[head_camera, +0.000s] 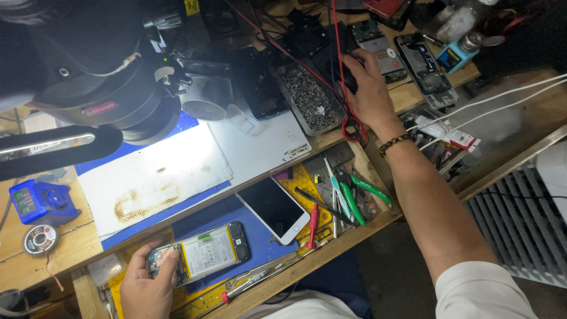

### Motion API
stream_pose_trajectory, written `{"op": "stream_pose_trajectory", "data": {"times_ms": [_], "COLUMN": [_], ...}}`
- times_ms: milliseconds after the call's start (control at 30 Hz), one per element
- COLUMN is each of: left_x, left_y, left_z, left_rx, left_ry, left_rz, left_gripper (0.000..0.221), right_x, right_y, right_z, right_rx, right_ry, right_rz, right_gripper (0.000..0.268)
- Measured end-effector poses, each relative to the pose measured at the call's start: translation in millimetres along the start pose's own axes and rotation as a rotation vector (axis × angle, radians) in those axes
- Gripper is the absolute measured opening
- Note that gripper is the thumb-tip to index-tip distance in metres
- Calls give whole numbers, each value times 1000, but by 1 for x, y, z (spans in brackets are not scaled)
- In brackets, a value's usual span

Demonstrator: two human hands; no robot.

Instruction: The person holds a mobile phone internal frame and uses a small screwdriver to manipulate the components on the circuit board.

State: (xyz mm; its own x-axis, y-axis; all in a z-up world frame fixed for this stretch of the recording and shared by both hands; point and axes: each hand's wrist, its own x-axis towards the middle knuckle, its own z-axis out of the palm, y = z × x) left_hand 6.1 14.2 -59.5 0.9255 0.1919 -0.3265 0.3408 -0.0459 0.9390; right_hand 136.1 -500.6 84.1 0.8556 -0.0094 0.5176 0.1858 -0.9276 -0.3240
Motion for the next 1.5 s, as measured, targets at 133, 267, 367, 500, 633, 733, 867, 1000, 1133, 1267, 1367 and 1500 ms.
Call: {"op": "stream_pose_trajectory", "data": {"times_ms": [133,267,367,500,633,733,867,1000,1133,1267,1367,1500], "left_x": [-1,0,-1,0,1,0,-2,-2,-4,-3,-6,-10], "left_y": [2,1,0,-2,-3,-2,2,5,7,8,12,20], "left_z": [-1,-1,-2,-2,-2,-2,0,1,1,2,3,5], "left_rx": [4,-2,-13,-19,-29,-25,-6,-8,22,-13,-23,-41], "left_ry": [-8,-26,-30,-22,-31,-23,-11,-13,1,-8,-7,-25], "left_rz": [6,9,23,6,29,18,9,11,-15,-19,-23,-11], "left_gripper": [48,48,48,49,49,49,49,49,48,47,46,46], "right_x": [-1,-3,-2,-1,0,0,0,0,0,1,0,-4], "right_y": [-1,-5,-5,-5,-6,-6,-5,-6,-7,-6,-6,-2], "right_z": [-1,-3,-3,-4,-4,-4,-4,-4,-3,-3,-2,-1], "right_rx": [-30,-39,-15,2,2,-13,-5,-7,-23,-24,4,-43], "right_ry": [15,41,33,5,-3,0,1,-6,-22,-18,2,37], "right_rz": [-47,-20,-37,-30,-32,-50,-60,-41,-25,-38,-45,-66], "right_gripper": [47,42,41,42,42,42,43,44,44,44,46,45]}}
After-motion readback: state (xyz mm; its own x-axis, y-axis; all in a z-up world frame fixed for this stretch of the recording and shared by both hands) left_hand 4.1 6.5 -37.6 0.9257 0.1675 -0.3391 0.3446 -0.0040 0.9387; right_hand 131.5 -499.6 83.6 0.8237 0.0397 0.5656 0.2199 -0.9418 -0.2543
